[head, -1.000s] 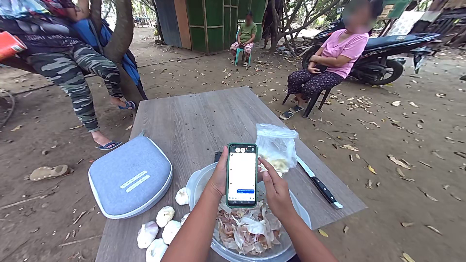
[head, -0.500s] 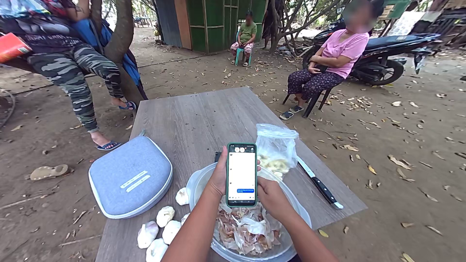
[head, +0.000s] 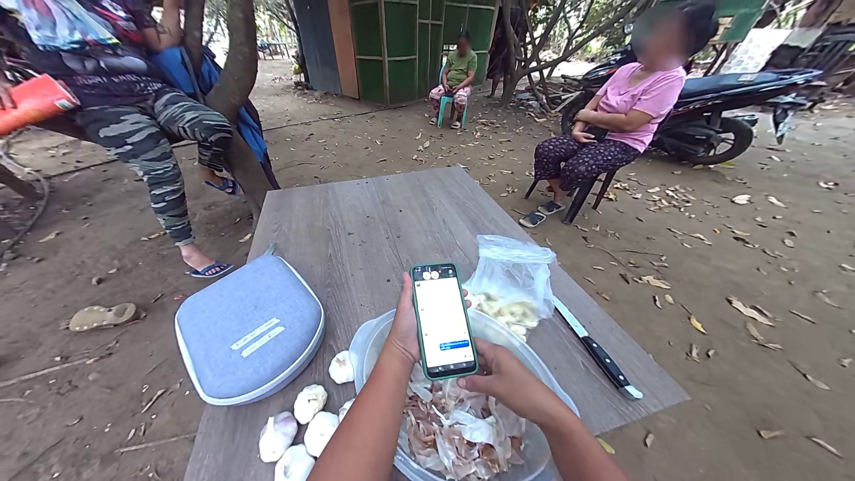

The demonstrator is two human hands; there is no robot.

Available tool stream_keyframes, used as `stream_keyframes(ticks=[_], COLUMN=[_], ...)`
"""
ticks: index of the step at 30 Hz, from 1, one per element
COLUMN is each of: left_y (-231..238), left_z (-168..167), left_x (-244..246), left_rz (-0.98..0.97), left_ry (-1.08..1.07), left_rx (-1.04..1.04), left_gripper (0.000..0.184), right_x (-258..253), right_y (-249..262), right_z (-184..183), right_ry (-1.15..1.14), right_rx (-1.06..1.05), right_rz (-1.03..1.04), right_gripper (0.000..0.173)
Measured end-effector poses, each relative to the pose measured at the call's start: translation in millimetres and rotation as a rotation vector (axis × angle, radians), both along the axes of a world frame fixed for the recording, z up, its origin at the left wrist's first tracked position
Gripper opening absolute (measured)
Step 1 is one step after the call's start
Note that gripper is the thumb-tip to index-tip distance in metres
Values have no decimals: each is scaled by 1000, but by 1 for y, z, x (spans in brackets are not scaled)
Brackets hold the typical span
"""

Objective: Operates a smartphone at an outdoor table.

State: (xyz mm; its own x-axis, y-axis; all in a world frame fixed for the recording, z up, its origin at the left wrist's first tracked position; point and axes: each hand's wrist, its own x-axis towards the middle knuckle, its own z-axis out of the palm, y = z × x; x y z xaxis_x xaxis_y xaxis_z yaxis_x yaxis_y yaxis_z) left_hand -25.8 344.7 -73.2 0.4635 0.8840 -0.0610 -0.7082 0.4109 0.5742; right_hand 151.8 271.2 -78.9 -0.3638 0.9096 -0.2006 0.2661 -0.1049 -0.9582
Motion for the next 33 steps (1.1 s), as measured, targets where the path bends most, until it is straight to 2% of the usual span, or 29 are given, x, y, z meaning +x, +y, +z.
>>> stream_keyframes(ticks=[5, 10, 13, 19, 33], left_y=[2, 4, 4, 1, 0], left_z=[8, 11, 11, 10, 6], left_x=[4, 7, 6, 7, 11], left_rz=[89, 97, 21, -107, -44], left_ry=[183, 318, 352, 429, 421], left_rx=[-132, -223, -192, -112, -86], left_gripper=[78, 64, 67, 77, 68], right_x=[1, 0, 0, 2, 4], right_y=[2, 6, 8, 9, 8], right_z=[-5, -6, -8, -10, -8], right_ry=[-61, -378, -491, -515, -559], right_rx=[30, 46, 34, 79, 105], right_rz=[-69, -148, -153, -215, -168], right_gripper=[43, 45, 48, 44, 49])
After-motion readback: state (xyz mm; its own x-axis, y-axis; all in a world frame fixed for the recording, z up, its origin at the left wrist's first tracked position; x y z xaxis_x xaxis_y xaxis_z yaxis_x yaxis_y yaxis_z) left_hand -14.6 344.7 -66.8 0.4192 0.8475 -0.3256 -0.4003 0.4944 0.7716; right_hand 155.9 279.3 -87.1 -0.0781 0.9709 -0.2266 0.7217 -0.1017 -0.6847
